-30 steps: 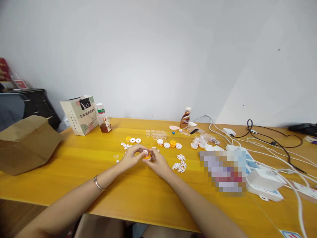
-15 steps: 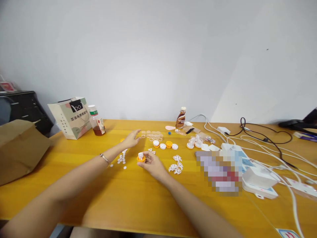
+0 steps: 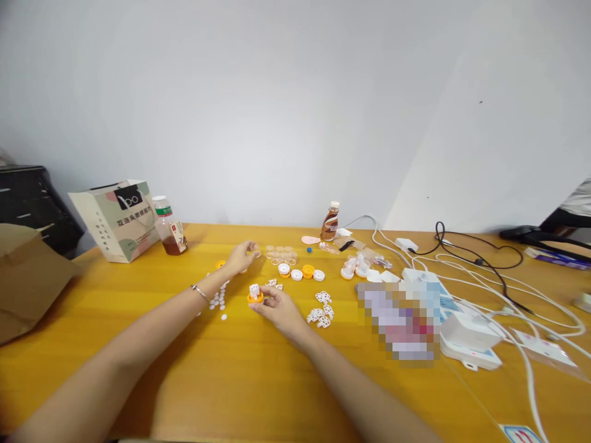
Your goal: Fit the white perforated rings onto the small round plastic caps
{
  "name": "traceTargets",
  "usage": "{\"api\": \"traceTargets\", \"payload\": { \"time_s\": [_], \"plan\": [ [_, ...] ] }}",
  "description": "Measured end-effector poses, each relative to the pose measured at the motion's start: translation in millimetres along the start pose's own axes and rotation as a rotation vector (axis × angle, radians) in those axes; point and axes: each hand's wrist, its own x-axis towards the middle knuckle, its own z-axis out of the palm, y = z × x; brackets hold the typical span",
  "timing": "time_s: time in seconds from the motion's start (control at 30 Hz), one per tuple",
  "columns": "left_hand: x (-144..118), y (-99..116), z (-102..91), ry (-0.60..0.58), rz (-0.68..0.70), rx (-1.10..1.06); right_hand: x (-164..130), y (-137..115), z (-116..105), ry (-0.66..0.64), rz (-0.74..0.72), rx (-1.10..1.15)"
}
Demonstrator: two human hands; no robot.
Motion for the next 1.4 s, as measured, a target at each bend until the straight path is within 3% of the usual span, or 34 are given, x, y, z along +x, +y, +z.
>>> {"api": "traceTargets", "payload": {
  "time_s": [0.1,0.2,0.3,0.4,0.67,0.9,1.13,1.4],
  "plan": [
    [-28.4,10.5,-19.8,-0.005,0.023,-0.095,2.5,1.5,-0.3,0.067,-0.044,0.024],
    [-65.8,22.0,-38.9,-0.048,0.078,-0.418,2.8,0.0,1.6,0.085,-0.065,0.024],
    [-96.1,30.9,-50.1,-0.048,0.116,-0.485,0.6,-3.1,4.6,0.051,-0.056,0.003],
    [-110.9,34.6,-49.8,-0.064,0.139,-0.481,-1.5,-5.3,6.2,0.027,-0.047,-0.043],
    [-126.1,35.8,-31.8,-0.095,0.134,-0.474,-1.5,-5.3,4.7,-0.002,-0.071,-0.076],
    [-131.8,38.3,-33.5,-0.058,0.132,-0.392,0.8,0.7,6.4,0.027,-0.103,-0.096],
    [-131.7,40.1,-33.9,-0.048,0.098,-0.473,0.7,7.2,6.0,0.084,-0.203,-0.183],
    [-133.6,42.0,-32.1,-0.007,0.041,-0.586,-7.6,-2.4,9.6,0.102,-0.312,-0.320]
  ]
}}
